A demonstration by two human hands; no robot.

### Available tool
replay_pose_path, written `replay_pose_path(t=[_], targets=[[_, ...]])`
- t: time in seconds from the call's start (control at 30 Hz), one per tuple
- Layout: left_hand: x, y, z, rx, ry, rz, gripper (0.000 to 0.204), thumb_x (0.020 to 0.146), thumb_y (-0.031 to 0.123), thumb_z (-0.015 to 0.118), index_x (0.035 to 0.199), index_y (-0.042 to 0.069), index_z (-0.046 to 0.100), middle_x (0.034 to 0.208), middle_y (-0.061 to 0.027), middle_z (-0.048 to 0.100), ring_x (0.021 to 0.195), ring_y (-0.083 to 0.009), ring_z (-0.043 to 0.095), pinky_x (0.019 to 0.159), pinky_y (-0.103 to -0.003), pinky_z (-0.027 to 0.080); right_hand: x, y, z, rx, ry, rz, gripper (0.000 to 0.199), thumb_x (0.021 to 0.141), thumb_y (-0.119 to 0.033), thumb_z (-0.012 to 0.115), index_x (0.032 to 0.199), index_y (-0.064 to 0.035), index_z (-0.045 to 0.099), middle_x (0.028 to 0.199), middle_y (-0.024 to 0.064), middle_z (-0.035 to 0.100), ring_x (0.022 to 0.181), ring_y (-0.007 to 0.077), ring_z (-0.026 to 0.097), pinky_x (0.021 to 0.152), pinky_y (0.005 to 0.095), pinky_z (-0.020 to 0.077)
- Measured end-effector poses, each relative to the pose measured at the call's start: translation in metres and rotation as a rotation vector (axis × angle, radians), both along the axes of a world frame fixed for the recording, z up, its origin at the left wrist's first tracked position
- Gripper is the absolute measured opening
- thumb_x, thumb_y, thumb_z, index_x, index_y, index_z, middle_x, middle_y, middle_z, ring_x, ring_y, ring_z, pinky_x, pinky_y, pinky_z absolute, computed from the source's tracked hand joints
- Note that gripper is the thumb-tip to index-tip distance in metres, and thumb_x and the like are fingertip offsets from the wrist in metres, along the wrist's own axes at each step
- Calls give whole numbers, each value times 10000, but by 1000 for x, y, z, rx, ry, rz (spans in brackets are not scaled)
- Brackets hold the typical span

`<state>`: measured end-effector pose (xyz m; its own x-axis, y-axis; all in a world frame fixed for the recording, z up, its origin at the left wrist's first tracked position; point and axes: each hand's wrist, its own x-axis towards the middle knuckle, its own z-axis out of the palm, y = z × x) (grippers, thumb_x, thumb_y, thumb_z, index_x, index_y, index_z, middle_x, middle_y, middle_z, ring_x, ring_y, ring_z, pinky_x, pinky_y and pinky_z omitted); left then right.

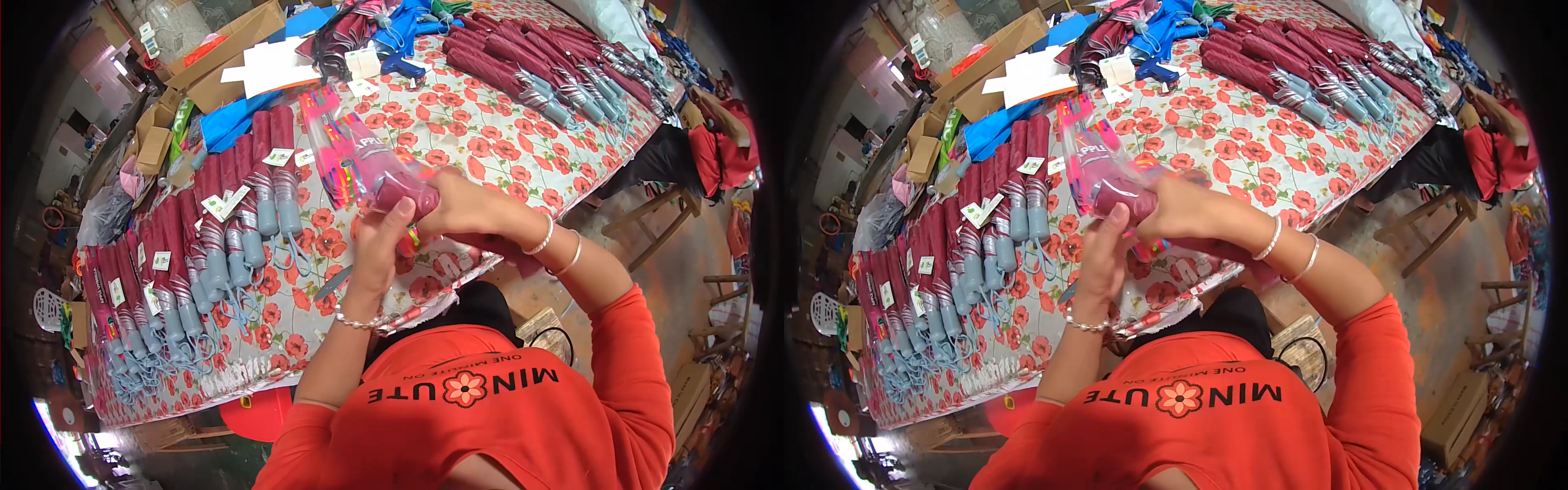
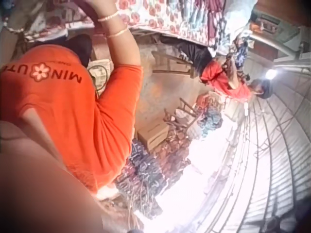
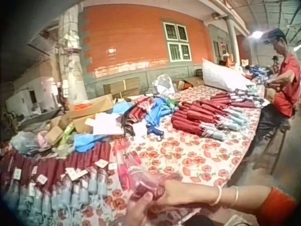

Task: The person is packaging folded umbrellas into plastic sleeves and applying labels at a production table.

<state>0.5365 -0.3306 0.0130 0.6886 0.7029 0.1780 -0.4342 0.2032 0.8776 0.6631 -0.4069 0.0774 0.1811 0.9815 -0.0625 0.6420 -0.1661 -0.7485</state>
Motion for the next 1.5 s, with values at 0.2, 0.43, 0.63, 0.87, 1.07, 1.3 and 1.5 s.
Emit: replay_pose_path(t=[0.2, 0.43, 0.63, 0.87, 1.07, 1.3, 1.5], targets=[[9, 3, 16, -361, -134, 35, 211, 900, 143, 600, 1052, 1, 637, 953, -55, 666, 850, -120, 628, 742, -218, 494, -17, 13, -3, 53, -240, -52, 569, 645, -208, 712, 1152, -29, 527, 823, 150, 648, 658, 314, 586, 604, 350, 476], [-4, 44, 28, -332, -198, 147, 190, 901, 139, 574, 1036, 9, 599, 956, -99, 667, 843, -182, 639, 811, -310, 513, -3, -11, 21, 645, -737, -48, 672, 630, -223, 744, 1243, -122, 487, 1081, 123, 556, 881, 269, 528, 820, 359, 399], [-42, 103, 39, -312, -433, 138, 247, 908, 207, 517, 1046, 11, 574, 890, -129, 661, 805, -242, 652, 802, -356, 519, 13, -70, 15, 231, -612, -101, 569, 661, -224, 733, 1181, -84, 548, 915, 97, 590, 752, 232, 530, 702, 334, 406], [-23, 37, 39, -278, -357, -127, 236, 880, 181, 557, 1080, 58, 541, 1046, -140, 618, 1022, -276, 603, 937, -435, 470, 0, -71, 0, -55, -80, -77, 376, 730, -333, 717, 936, -36, 617, 662, 101, 588, 580, 243, 538, 560, 344, 413], [-47, 80, 19, -332, -609, -85, 182, 900, 191, 569, 1044, 85, 537, 926, -77, 588, 876, -218, 577, 928, -390, 456, -11, -76, 10, -1, -253, 35, 443, 826, -456, 640, 895, -19, 640, 693, 135, 610, 596, 223, 540, 586, 340, 418], [-35, 42, 33, -373, -576, -208, 159, 908, 190, 578, 1016, 79, 538, 861, -39, 557, 789, -166, 539, 874, -335, 472, -24, -22, -19, -23, 1107, -133, 526, 936, -491, 459, 1161, -33, 587, 994, 26, 588, 820, 145, 520, 710, 277, 415], [-50, 37, 36, -444, -468, -25, 156, 899, 168, 575, 1015, 66, 550, 859, -38, 580, 779, -157, 562, 801, -300, 481, -34, 3, -23, 309, 647, 56, 313, 894, -320, 567, 1060, -54, 576, 935, 21, 549, 796, 145, 490, 729, 291, 401]])
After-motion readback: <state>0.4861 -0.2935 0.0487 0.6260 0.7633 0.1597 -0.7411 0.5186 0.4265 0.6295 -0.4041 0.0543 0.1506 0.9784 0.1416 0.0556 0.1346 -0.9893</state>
